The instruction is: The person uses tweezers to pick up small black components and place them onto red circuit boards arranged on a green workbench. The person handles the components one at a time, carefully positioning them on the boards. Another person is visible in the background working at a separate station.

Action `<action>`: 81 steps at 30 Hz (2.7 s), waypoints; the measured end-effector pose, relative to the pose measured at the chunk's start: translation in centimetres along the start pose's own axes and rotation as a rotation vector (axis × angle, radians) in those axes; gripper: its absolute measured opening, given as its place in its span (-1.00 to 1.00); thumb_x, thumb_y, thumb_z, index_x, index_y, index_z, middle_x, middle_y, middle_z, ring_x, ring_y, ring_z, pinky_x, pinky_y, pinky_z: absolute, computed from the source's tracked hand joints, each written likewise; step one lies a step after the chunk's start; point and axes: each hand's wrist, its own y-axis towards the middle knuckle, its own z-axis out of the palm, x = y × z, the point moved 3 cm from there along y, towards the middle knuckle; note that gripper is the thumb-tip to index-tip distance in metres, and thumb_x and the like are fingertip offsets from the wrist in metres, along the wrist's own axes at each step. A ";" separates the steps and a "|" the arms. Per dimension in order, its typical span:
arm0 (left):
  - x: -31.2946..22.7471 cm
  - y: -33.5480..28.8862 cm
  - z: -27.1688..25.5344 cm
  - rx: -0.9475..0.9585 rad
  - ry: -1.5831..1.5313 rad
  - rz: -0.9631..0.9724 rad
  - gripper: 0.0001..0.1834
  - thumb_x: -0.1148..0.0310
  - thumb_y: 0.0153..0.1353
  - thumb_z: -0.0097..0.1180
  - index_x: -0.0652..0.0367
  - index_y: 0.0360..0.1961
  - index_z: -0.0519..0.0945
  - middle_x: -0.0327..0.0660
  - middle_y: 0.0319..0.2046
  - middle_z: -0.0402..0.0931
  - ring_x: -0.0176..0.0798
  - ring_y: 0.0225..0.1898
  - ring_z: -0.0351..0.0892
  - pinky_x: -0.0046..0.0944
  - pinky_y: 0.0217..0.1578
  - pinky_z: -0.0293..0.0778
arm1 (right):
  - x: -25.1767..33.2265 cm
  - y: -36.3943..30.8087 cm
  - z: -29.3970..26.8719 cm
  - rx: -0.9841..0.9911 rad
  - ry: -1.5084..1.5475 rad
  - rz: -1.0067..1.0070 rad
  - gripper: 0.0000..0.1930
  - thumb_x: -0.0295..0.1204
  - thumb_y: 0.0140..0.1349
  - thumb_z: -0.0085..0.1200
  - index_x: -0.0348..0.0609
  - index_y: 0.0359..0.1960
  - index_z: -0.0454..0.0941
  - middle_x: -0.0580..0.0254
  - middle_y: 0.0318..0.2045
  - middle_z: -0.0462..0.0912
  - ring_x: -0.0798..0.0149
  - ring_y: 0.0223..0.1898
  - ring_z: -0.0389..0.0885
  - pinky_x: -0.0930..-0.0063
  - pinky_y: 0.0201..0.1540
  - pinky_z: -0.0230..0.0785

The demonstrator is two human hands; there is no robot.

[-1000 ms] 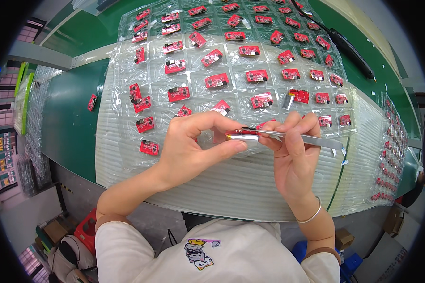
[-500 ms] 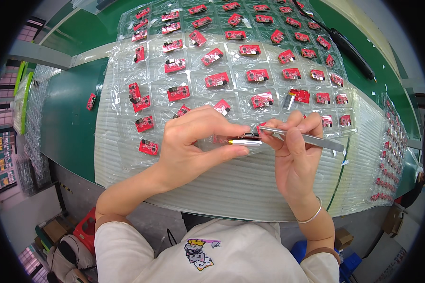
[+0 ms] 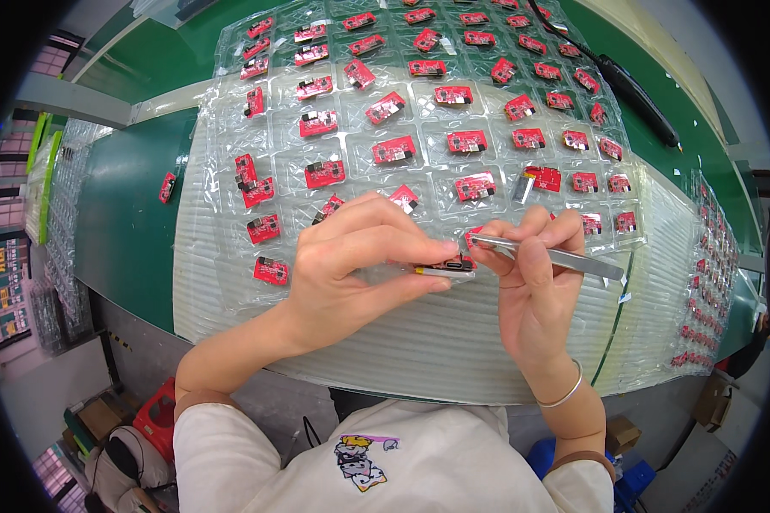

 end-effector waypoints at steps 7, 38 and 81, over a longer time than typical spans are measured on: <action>0.4 2.8 -1.7 -0.012 0.260 -0.071 -0.73 0.52 -0.17 0.24 0.22 -0.33 0.59 -0.20 -0.44 0.56 -0.25 -0.38 0.50 -0.34 -0.32 0.37 | 0.1 -0.1 -0.2 -0.083 -0.039 0.014 -0.85 -0.56 0.12 -0.02 -0.15 -0.41 0.23 0.27 -0.40 0.38 0.19 -0.21 0.51 0.27 -0.21 0.51; 9.0 11.3 -12.3 -0.176 0.773 -0.068 -0.81 0.49 -0.04 0.12 0.23 -0.35 0.42 -0.20 -0.36 0.49 -0.20 -0.36 0.55 -0.30 -0.33 0.47 | 0.2 -0.2 0.3 -0.069 -0.058 0.056 -0.85 -0.58 0.10 0.00 -0.16 -0.42 0.25 0.25 -0.42 0.39 0.19 -0.22 0.51 0.28 -0.22 0.51; 0.0 -0.2 -0.3 -0.119 0.143 0.232 -0.76 0.68 -0.28 0.22 0.22 -0.51 0.50 -0.09 -0.39 0.48 -0.24 -0.39 0.51 -0.36 -0.45 0.47 | 0.9 -0.1 0.4 0.121 -0.089 -0.104 -0.82 -0.60 0.09 -0.01 -0.17 -0.40 0.21 0.19 -0.43 0.37 0.11 -0.27 0.54 0.26 -0.26 0.51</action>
